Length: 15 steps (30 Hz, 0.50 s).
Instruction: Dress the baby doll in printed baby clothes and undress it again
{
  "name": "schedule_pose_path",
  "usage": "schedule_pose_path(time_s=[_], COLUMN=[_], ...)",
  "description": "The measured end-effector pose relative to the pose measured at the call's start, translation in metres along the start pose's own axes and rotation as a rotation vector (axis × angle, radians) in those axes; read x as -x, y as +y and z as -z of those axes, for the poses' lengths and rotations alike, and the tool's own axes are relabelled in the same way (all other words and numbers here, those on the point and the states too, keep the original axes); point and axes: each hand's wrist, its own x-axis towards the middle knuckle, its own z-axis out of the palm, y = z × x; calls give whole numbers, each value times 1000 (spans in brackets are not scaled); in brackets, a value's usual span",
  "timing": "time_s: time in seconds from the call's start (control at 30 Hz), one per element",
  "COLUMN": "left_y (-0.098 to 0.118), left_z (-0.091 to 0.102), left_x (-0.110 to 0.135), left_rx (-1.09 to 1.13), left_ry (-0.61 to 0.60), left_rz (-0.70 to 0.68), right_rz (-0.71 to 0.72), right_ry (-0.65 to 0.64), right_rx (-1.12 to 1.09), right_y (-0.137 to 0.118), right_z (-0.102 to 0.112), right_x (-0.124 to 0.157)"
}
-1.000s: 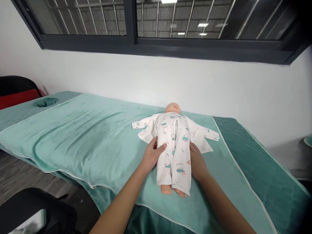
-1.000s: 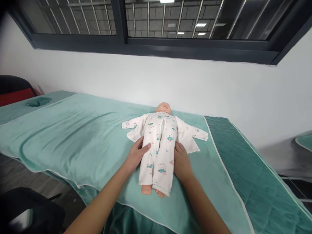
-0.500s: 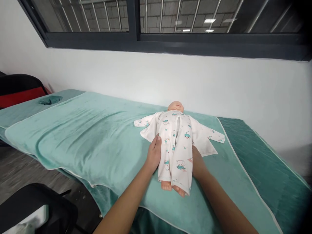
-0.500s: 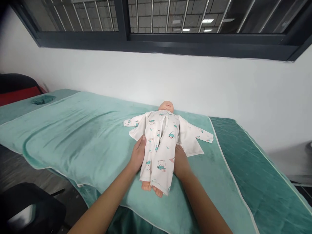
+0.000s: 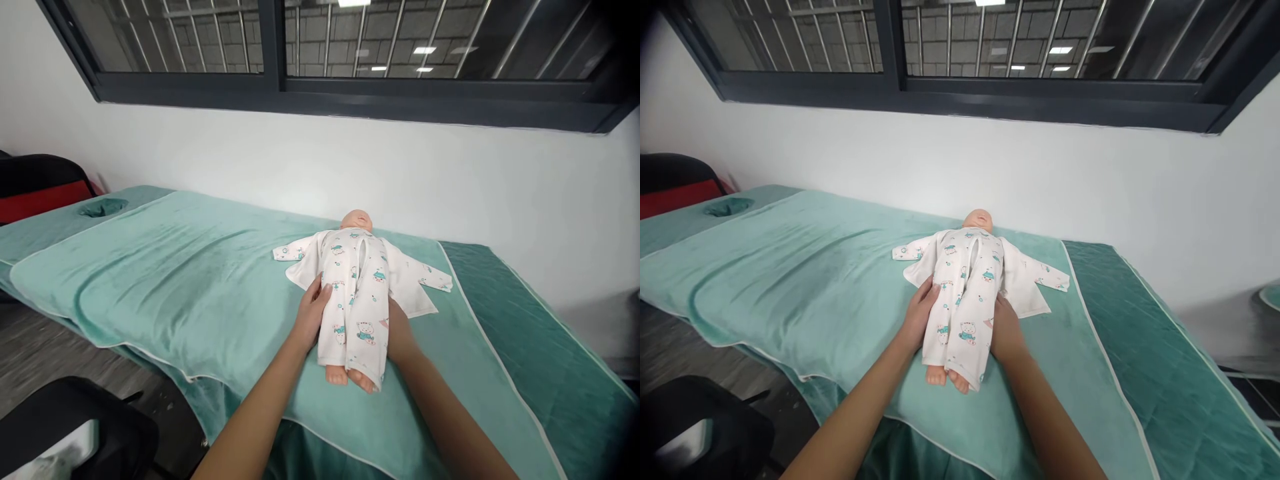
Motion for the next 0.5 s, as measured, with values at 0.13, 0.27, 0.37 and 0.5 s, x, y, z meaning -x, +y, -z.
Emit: schedule_pose_path(time_s=[0.13, 0.27, 0.37, 0.5], left_y=[5, 6, 1, -7], left_z=[-5, -6, -2, 10], left_x=[4, 4, 3, 2], left_rx=[28, -34, -167, -503], left_ry=[-91, -65, 10, 0], left_rz=[-61, -94, -123, -232], right_rz=[-19, -7, -40, -87], right_ry=[-53, -103, -113, -125], right_rx=[-125, -181, -185, -211], right_y=[-4, -5, -3, -1], right_z=[4, 7, 6, 6], right_x=[4, 11, 14, 13])
